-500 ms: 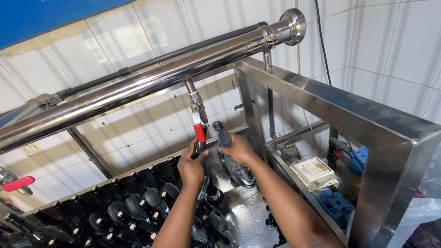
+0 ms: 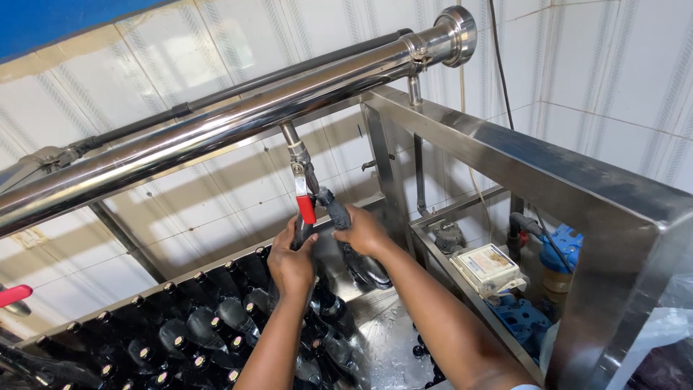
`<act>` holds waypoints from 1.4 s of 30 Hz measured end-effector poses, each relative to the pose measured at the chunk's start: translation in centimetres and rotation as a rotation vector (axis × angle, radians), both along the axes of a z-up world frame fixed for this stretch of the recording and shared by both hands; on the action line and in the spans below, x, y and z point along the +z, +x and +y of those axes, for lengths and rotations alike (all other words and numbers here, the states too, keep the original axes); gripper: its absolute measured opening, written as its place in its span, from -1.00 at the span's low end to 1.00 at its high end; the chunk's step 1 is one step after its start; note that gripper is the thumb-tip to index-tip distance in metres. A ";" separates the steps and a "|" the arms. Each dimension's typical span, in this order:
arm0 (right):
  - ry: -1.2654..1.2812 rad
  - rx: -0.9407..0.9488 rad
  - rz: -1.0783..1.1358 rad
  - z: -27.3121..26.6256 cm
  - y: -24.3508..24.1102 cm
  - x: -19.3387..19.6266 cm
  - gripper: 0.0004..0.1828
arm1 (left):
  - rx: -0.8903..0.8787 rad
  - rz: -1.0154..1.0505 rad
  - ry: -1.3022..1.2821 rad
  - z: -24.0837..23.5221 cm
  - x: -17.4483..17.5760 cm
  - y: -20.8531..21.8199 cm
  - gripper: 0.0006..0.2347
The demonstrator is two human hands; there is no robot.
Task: The person repeatedly picks up dark glass bottles from a tray, places them under a metal filling nozzle to fill them with liquid, and then sets the filled bottles aside. The process is performed manually in a repetitive cycle.
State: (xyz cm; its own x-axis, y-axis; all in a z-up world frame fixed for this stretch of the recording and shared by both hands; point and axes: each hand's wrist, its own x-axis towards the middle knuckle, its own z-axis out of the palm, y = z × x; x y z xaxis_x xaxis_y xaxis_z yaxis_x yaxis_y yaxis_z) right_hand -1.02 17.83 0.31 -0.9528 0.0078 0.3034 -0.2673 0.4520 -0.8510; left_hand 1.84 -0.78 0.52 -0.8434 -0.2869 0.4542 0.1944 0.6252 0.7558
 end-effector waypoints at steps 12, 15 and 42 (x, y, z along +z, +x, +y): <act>-0.290 0.112 -0.064 1.7 -2.5 -3.9 -0.38 | -0.136 0.004 0.095 0.8 -1.4 -3.8 -0.41; -0.377 0.054 -0.162 3.0 -5.5 -7.8 -0.27 | -0.192 -0.043 0.287 2.6 -2.7 -6.2 -0.54; -0.151 -0.612 -0.277 3.5 -8.7 -29.3 -0.55 | -0.400 -0.129 0.035 3.2 -1.2 -3.6 -0.35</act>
